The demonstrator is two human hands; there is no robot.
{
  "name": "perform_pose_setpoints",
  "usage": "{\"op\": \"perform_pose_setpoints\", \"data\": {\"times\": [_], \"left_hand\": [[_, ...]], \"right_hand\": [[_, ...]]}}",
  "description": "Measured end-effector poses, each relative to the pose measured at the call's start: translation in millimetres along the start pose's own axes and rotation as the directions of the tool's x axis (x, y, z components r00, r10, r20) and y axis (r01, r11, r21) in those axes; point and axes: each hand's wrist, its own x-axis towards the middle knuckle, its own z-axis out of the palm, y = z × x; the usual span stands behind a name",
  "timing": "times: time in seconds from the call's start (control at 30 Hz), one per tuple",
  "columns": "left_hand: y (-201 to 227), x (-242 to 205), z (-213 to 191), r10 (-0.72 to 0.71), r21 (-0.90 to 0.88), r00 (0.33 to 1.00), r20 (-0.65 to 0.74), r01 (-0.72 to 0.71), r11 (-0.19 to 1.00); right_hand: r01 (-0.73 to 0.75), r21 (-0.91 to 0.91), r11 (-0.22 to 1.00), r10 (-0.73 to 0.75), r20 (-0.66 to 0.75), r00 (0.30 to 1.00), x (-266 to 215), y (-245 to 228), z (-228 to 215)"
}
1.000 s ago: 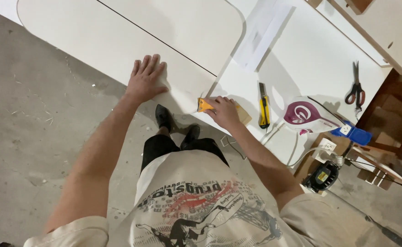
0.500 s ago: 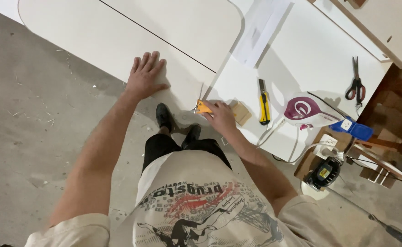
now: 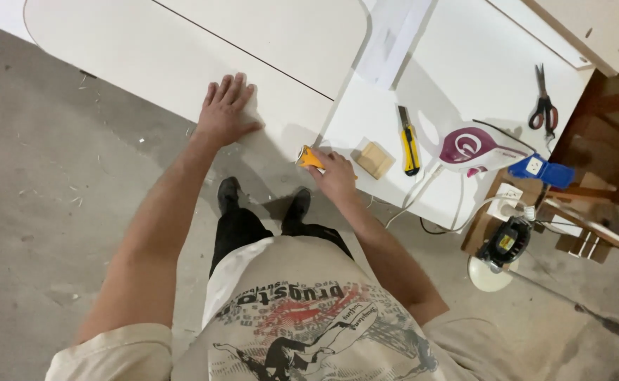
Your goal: Applying heat-activated edge banding to a white board using an iron and trimming the excess with manual tools.
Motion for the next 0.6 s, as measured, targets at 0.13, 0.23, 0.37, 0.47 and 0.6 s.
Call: {"op": "perform_pose_setpoints", "data": {"times": [0.13, 0.23, 0.37, 0.47, 0.6], "left_hand": [[-42, 13, 0, 0.106, 0.090, 0.992, 0.071, -0.112, 0.990], [-87, 14, -14, 0.243, 0.068, 0.969, 0.055, -0.246, 0.967], [-103, 0, -32, 0.198, 0.033, 0.977, 0.076, -0.201, 0.979], [-102, 9, -31, 0.172, 0.025, 0.982, 0.078, -0.175, 0.984], [-102, 7, -25, 0.132, 0.017, 0.987, 0.093, -0.134, 0.991]], "right_hand": [[-0.125, 0.029, 0.992, 0.125, -0.016, 0.992, -11, -17, 6], [-0.205, 0.012, 0.979, 0.206, -0.037, 0.978, -12, -29, 13], [-0.305, -0.016, 0.952, 0.304, -0.040, 0.952, -25, -38, 27], [-0.353, 0.003, 0.936, 0.353, -0.069, 0.933, -21, -45, 31], [-0.437, 0.095, 0.895, 0.443, -0.055, 0.895, -22, -63, 25]]}}
